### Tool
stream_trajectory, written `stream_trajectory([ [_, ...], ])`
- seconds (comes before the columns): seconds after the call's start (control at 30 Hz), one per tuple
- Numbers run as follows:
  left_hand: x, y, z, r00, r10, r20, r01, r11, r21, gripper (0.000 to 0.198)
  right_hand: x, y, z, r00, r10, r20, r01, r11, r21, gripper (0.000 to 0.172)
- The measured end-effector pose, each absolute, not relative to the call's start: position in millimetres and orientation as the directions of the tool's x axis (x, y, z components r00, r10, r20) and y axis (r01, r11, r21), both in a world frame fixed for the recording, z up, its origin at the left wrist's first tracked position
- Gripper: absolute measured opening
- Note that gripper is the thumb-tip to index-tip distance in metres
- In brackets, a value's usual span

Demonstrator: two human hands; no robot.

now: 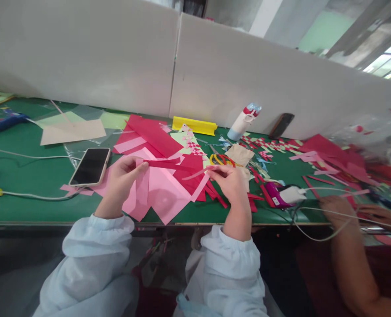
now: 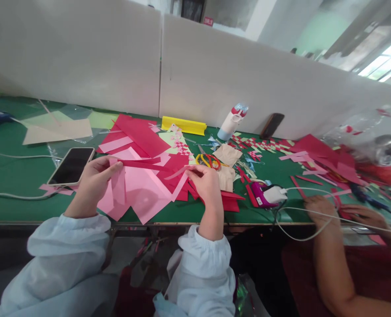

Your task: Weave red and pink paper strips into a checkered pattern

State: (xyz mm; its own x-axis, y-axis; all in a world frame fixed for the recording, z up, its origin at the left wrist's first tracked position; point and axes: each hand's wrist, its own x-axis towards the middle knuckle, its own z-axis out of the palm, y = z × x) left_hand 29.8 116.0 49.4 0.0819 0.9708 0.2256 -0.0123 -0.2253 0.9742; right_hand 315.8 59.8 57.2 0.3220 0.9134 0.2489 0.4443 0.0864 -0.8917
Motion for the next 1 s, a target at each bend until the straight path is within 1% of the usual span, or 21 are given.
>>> stream_trajectory([
  [0.1,28.2,116.2,50.2,0.076,0.968,0.237,0.006,-0.238,0.971,0.024,310.0,59.1,60.7,0.269,0.942,0.2,0.412,0.075,-0.908,0.02],
  [0.23,28.7,116.6,47.2,0.106,0.956,0.275,0.083,-0.284,0.955,0.02,299.3,60.0,66.2,0.198,0.968,0.151,0.359,0.072,-0.931,0.017],
  [0.37,29.7,117.9,43.1,0.115,0.942,0.314,0.139,-0.328,0.934,0.019,294.5,60.6,67.1,0.184,0.975,0.124,0.315,0.061,-0.947,0.016],
  [0.6,33.4,117.9,44.3,0.102,0.932,0.348,0.243,-0.363,0.899,0.019,290.8,64.1,57.4,0.161,0.981,0.105,0.253,0.062,-0.965,0.023],
  [0.77,41.5,111.5,50.1,0.118,0.917,0.38,0.278,-0.398,0.874,0.02,274.1,66.9,55.7,0.161,0.985,0.06,0.207,0.026,-0.978,0.03],
  [0.87,48.2,107.9,51.7,0.122,0.922,0.367,0.274,-0.387,0.881,0.019,260.1,66.6,57.6,0.123,0.99,0.069,0.213,0.041,-0.976,0.028],
  [1.0,55.6,105.5,50.5,0.115,0.926,0.359,0.283,-0.377,0.882,0.019,242.8,64.5,61.9,0.06,0.994,0.087,0.226,0.072,-0.971,0.02],
])
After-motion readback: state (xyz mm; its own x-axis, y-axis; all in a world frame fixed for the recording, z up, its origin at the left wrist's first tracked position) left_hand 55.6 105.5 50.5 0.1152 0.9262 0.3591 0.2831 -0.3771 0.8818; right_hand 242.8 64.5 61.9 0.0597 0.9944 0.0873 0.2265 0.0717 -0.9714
